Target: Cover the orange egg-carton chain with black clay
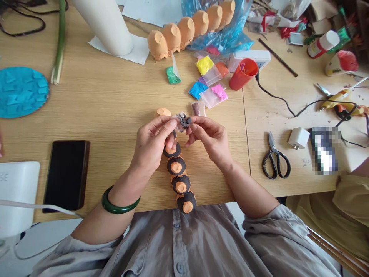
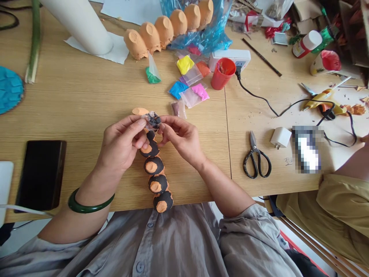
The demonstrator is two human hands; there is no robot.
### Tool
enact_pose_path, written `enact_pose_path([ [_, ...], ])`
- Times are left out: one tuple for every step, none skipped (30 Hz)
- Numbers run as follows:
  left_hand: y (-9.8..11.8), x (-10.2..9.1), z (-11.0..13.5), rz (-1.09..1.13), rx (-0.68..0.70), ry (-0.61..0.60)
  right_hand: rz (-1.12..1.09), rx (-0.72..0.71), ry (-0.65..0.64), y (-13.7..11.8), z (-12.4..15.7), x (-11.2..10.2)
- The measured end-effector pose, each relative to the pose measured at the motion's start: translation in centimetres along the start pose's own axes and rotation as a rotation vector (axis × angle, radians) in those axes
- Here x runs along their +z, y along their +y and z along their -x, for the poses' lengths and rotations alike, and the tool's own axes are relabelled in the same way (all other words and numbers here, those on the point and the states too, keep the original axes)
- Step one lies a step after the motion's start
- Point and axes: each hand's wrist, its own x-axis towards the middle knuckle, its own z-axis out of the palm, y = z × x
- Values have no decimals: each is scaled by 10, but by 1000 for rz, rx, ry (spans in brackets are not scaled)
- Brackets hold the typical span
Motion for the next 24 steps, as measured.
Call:
enact_pose_path([
  [0, 0, 0, 24, -25, -3, 8, -3, 9, 1, 0, -1],
  [1, 1, 0, 47, -53, -4, 22, -7, 18, 2, -1, -2],
  [1, 1, -1, 66, -80, -4, 38, -15, 25, 3, -1, -3],
  [2, 1, -1, 80, -101, -3, 54, -26, 26, 4, -1, -3],
  [2, 0, -1, 90, -116, -4, 69, -36, 23, 6, -2, -4],
  [2, 0, -1, 99, -125, -4, 81, -43, 18, 7, -2, -5],
  [3, 0, -2, 109, -134, -3, 88, -44, 12, 8, -2, -5],
  [3, 0, -2, 123, -147, 0, 89, -43, 10, 9, -2, -5],
  [4, -1, -2, 140, -168, 4, 85, -38, 12, 10, -2, -5],
  [5, -1, -3, 157, -194, 11, 80, -31, 18, 10, -2, -5],
  [6, -1, -3, 173, -221, 18, 72, -28, 24, 10, -2, -4],
  [7, -1, -3, 186, -242, 26, 68, -27, 26, 9, -2, -4],
  [7, -1, -3, 194, -257, 31, 67, -30, 28, 8, -2, -4],
  [7, -1, -3, 195, -265, 30, 71, -34, 28, 7, -2, -4],
  [7, -1, -2, 187, -263, 24, 80, -37, 30, 6, -3, -4],
  [7, -1, -2, 171, -249, 16, 90, -39, 36, 4, -3, -4],
  [6, -1, -1, 148, -225, 5, 104, -38, 45, 2, -3, -4],
  [5, 0, 0, 121, -195, -6, 118, -34, 54, 0, -3, -4],
  [3, 0, 1, 95, -160, -14, 133, -32, 63, -2, -4, -3],
  [2, 0, 2, 72, -126, -19, 148, -31, 69, -3, -4, -3],
  [1, 0, 3, 51, -101, -25, 163, -34, 75, -4, -4, -3],
  [0, 0, 4, 33, -89, -31, 174, -39, 80, -4, -5, -3],
  [0, 0, 4, 17, -87, -38, 178, -43, 90, -4, -6, -4],
  [0, 0, 4, 4, -92, -41, 172, -45, 104, -4, -6, -4],
])
